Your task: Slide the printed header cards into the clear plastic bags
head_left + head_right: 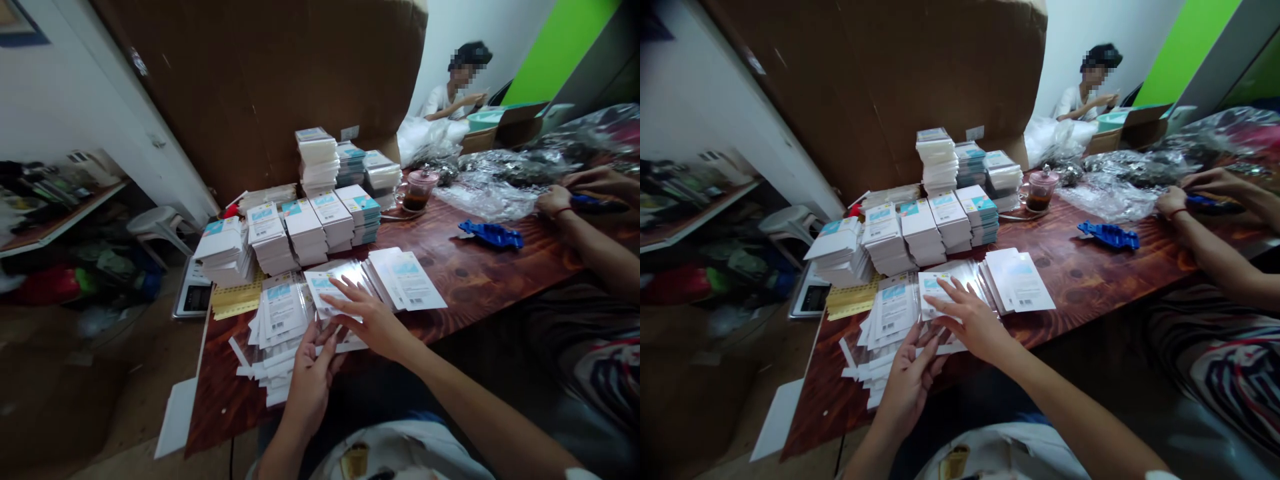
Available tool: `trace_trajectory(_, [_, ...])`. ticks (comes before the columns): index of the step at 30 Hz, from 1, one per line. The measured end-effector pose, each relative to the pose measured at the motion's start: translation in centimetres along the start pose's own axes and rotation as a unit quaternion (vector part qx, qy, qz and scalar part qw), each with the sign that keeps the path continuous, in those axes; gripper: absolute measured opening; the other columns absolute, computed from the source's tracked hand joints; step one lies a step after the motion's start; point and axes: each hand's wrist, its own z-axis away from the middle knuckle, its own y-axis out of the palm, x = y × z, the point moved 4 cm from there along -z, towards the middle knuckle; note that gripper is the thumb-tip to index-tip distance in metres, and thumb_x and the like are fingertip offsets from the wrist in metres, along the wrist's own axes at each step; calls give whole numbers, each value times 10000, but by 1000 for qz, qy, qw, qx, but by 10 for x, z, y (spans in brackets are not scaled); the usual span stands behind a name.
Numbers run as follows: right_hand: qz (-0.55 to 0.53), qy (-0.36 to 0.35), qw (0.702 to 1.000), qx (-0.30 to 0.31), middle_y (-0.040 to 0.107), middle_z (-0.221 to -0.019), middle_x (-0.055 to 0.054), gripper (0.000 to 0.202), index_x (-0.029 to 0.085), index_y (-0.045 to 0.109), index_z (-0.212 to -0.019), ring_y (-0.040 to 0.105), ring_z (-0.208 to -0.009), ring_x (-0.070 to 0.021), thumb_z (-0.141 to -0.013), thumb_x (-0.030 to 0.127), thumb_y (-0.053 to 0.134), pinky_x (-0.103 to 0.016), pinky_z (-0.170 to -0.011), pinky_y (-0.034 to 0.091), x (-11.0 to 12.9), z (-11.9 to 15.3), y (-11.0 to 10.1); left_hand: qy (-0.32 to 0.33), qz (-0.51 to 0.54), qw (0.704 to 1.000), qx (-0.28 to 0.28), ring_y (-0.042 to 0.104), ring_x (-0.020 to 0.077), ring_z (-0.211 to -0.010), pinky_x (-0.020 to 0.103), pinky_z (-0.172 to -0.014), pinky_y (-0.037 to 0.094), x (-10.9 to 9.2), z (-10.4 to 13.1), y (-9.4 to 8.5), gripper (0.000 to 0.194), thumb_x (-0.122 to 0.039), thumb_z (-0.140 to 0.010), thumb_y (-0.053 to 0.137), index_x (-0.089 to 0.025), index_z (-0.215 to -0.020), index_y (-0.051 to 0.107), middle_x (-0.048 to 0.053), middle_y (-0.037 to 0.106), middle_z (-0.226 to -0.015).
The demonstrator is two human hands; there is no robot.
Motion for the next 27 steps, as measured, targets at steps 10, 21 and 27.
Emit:
trace_trajectory(10, [-185, 15, 978, -98, 715, -997, -67, 160, 210, 719, -943, 648, -1010, -218, -829, 233, 610, -345, -884, 535, 14, -26, 42, -42, 247, 967, 45, 526, 242, -1195, 378, -993, 427, -30, 21, -8, 404, -354, -785, 498, -152, -1113, 621, 126, 621, -1203])
trace_trajectory(21, [-141, -84, 986, 6, 691, -1061, -81, 222, 204, 673, -1039, 619, -1060, -199, -897, 196, 502, -334, -922, 501, 36, -25, 59, 208, -570, 777, -167, 492, 262, -1193, 383, -1034, 324, -142, -31, -117, 494, -508, -848, 359, -152, -1029, 650, 124, 624, -1189])
trace_trajectory(27, [-46, 37, 994, 88, 411, -1425, -110, 393, 245, 506, -1293, 281, -1354, -318, -901, 225, 484, -626, -1072, 167, 45, -7, 85, 136, -638, 746, -134, 590, 308, -1028, 427, -960, 364, -124, -33, -107, 552, -567, -845, 322, -153, -881, 685, 153, 693, -980])
